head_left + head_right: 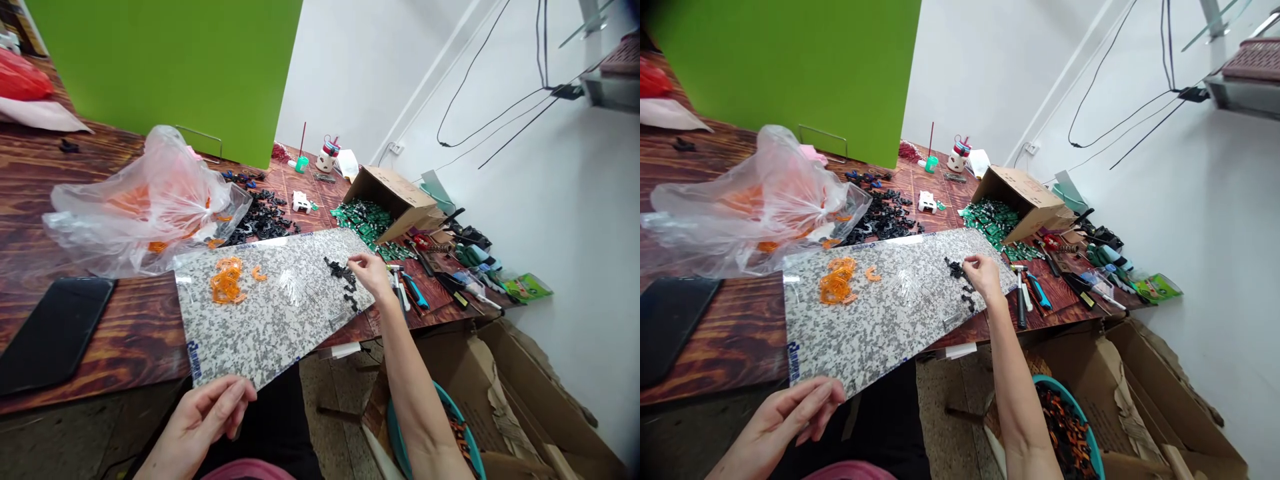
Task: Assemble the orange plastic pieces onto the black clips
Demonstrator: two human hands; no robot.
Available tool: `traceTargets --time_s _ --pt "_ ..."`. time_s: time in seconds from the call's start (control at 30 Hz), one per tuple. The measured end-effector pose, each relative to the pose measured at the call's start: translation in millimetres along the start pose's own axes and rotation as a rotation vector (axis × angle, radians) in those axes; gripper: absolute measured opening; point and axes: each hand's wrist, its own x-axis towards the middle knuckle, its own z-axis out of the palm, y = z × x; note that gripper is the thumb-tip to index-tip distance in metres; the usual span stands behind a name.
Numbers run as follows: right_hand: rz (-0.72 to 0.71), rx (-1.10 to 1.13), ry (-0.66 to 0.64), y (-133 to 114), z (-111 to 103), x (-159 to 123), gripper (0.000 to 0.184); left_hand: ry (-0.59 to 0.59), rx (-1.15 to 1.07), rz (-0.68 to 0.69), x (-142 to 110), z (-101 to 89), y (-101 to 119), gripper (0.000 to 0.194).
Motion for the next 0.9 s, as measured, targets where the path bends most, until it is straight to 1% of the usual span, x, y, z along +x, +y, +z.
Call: traceTargets --time_s 0.07,0.13,0.17,0.2,0.23,0.3,0.33,0.37,0.43,0.5,0.53,0.6,0.63,0.7,0.77,0.83,0.9 --pt "-0.025 0.102 0.003 -14 -3 -15 0.029 0.012 -0.007 -0.003 1 2.1 0 0.044" --pt "-0.06 0.233 -0.067 -32 3 -43 0.033 0.039 -0.019 0.002 2 6.7 2 0.045" --pt "-0.08 0.308 -0.125 -41 9 -62 0.031 0.054 -0.022 0.007 2 9.4 3 0.045" --pt "-0.092 0.479 -0.232 -50 18 -81 0.026 0.067 -0.019 0.015 3 12.2 4 0.045" --pt "-0.087 0.619 -0.353 -58 28 -102 0.022 0.074 -0.008 0.029 5 14.7 5 0.045" --pt "-0.045 0.807 -0.49 -69 50 -139 0.018 0.084 0.036 0.061 8 18.4 5 0.044" --pt "-0.015 0.862 -0.525 -72 60 -154 0.017 0.093 0.057 0.073 9 19.4 5 0.045" --pt "0.003 0.892 -0.528 -74 68 -166 0.017 0.11 0.07 0.08 11 20.0 5 0.046" --pt "-0.006 0.88 -0.504 -74 77 -177 0.016 0.163 0.064 0.081 13 20.2 5 0.046" --pt "-0.098 0.772 -0.484 -71 78 -172 0.017 0.222 0.029 0.07 14 19.7 6 0.048" --pt "-0.162 0.667 -0.468 -70 77 -164 0.017 0.243 0.008 0.06 14 19.4 7 0.05" --pt "-0.262 0.405 -0.392 -65 73 -138 0.018 0.272 -0.035 0.03 13 18.6 8 0.052" --pt "-0.285 0.27 -0.328 -63 72 -121 0.02 0.279 -0.054 0.016 12 18.1 8 0.053" --pt "-0.261 0.122 -0.217 -55 73 -84 0.023 0.282 -0.078 0.004 10 16.8 8 0.053" --pt "-0.214 0.035 -0.152 -47 77 -50 0.021 0.285 -0.083 0.006 8 14.9 7 0.052" --pt "-0.167 -0.049 -0.132 -40 83 -25 0.019 0.304 -0.098 0.004 5 12.5 6 0.052" --pt "-0.127 -0.118 -0.151 -35 90 -12 0.017 0.337 -0.132 -0.005 3 9.9 5 0.052"
